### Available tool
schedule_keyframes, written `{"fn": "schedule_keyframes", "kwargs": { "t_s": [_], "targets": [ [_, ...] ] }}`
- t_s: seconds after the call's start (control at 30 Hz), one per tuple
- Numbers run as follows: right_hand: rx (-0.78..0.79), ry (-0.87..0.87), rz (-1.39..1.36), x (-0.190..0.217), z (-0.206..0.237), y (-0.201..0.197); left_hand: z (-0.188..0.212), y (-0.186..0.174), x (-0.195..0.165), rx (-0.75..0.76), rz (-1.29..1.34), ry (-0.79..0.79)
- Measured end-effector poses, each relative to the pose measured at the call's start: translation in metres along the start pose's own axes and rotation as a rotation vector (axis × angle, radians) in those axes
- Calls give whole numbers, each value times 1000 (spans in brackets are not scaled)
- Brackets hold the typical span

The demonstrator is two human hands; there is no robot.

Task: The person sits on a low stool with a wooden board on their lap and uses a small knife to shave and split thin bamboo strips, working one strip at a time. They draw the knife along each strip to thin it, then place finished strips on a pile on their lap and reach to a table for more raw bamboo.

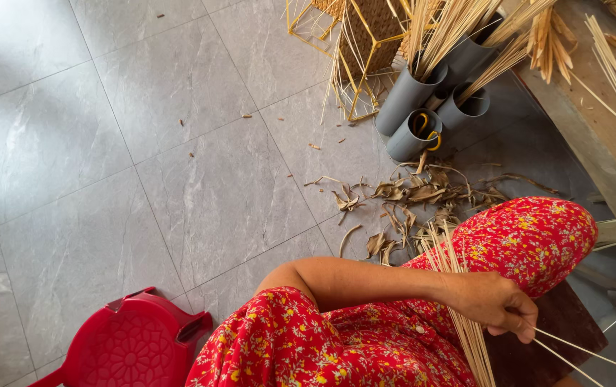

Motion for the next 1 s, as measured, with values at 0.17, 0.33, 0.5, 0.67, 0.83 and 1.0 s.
{"fn": "schedule_keyframes", "kwargs": {
  "t_s": [0.17,0.33,0.5,0.67,0.83,1.0],
  "targets": [
    [-40,-16,-10,8,1,26,11,-26,-5,-78,-32,-50],
    [-83,-75,-42,65,30,-5,13,-28,-26,-135,114,-45],
    [115,-94,118,75,68,22,-1,-7,-41,-114,111,-48],
    [120,-46,41,67,57,24,-18,22,-49,-67,80,-146],
    [-17,-102,-25,80,52,-27,-31,44,-65,-57,62,-146],
    [-218,-172,-55,77,61,-98,-32,53,-64,-36,-20,-143]
  ]
}}
Point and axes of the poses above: each hand's wrist, its own z-axis away from the middle knuckle, its own y-axis out of the palm, x = y × z, the point moved 9 cm from there along -z, towards the middle knuckle, and after that the axes turned 10 degrees about -y, right-handed, at the moved point
